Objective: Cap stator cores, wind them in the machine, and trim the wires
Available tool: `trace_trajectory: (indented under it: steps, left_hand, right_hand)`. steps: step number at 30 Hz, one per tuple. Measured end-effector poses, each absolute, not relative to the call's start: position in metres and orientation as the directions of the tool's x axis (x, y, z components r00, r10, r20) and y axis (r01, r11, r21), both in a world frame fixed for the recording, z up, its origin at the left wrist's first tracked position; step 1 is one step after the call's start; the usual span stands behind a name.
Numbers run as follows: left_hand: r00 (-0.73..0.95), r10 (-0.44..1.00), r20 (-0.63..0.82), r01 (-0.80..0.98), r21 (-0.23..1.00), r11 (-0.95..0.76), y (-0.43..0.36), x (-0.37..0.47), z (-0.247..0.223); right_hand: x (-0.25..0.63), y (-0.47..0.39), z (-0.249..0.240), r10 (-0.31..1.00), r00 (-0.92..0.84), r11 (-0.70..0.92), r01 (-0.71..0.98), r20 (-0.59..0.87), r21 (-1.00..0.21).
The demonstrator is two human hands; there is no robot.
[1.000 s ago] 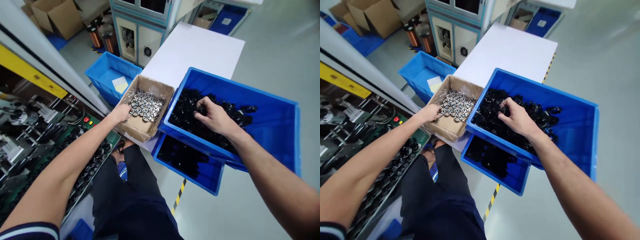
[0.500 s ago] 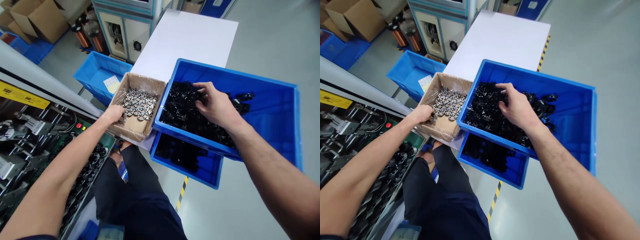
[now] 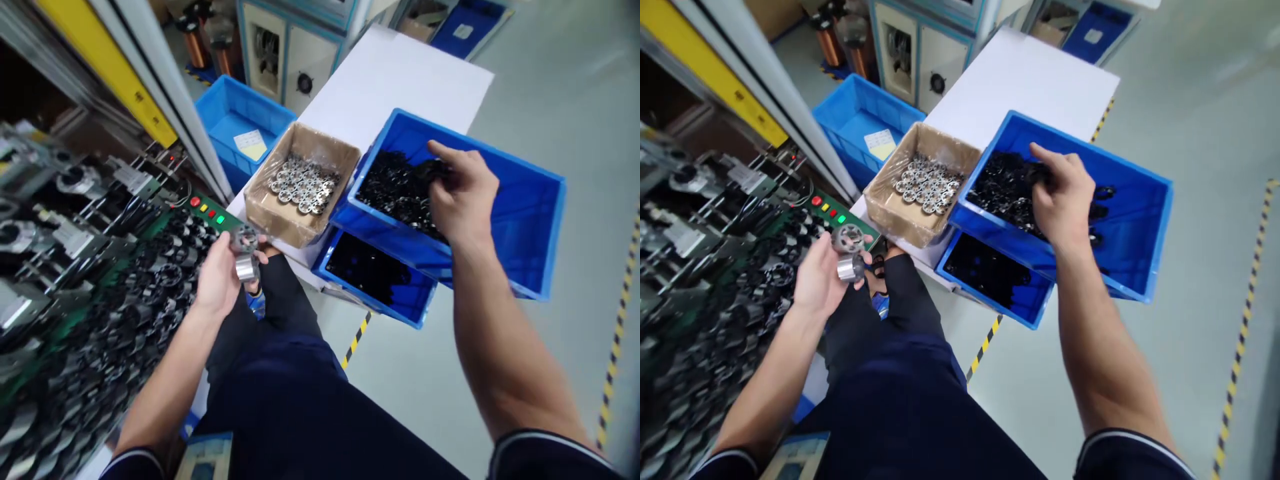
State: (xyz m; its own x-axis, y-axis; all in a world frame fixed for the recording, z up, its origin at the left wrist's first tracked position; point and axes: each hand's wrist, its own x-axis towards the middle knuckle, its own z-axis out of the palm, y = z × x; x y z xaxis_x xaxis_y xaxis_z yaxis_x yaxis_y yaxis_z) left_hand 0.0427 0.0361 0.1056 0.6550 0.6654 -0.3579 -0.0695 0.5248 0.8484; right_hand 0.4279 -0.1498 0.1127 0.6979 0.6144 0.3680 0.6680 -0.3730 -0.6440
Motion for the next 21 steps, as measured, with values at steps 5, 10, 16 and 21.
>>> trace_trajectory:
  steps: [5, 10, 16, 21]
  left_hand:
    - [0.625, 0.685, -0.375, -0.210, 0.764, 0.610, -0.021, -0.012, 0.106]
    - [0.665, 0.662, -0.346, -0.234, 0.745, 0.624, -0.052, -0.049, 0.133]
    - [0.711, 0.688, -0.143, -0.274, 0.845, 0.460, -0.064, -0.077, 0.130]
    - [0.709, 0.692, -0.136, -0.235, 0.880, 0.413, -0.065, -0.087, 0.126]
  right_hand:
    - [0.234, -0.138, 0.129, 0.817, 0.341, 0.314, 0.412, 0.465, -0.855]
    - [0.137, -0.117, 0.147, 0.845, 0.163, 0.419, 0.389, 0.509, -0.820]
    - [0.120, -0.114, 0.152, 0.874, 0.167, 0.371, 0.377, 0.456, -0.849]
    - [0.116, -0.119, 0.152, 0.848, 0.137, 0.434, 0.376, 0.512, -0.819]
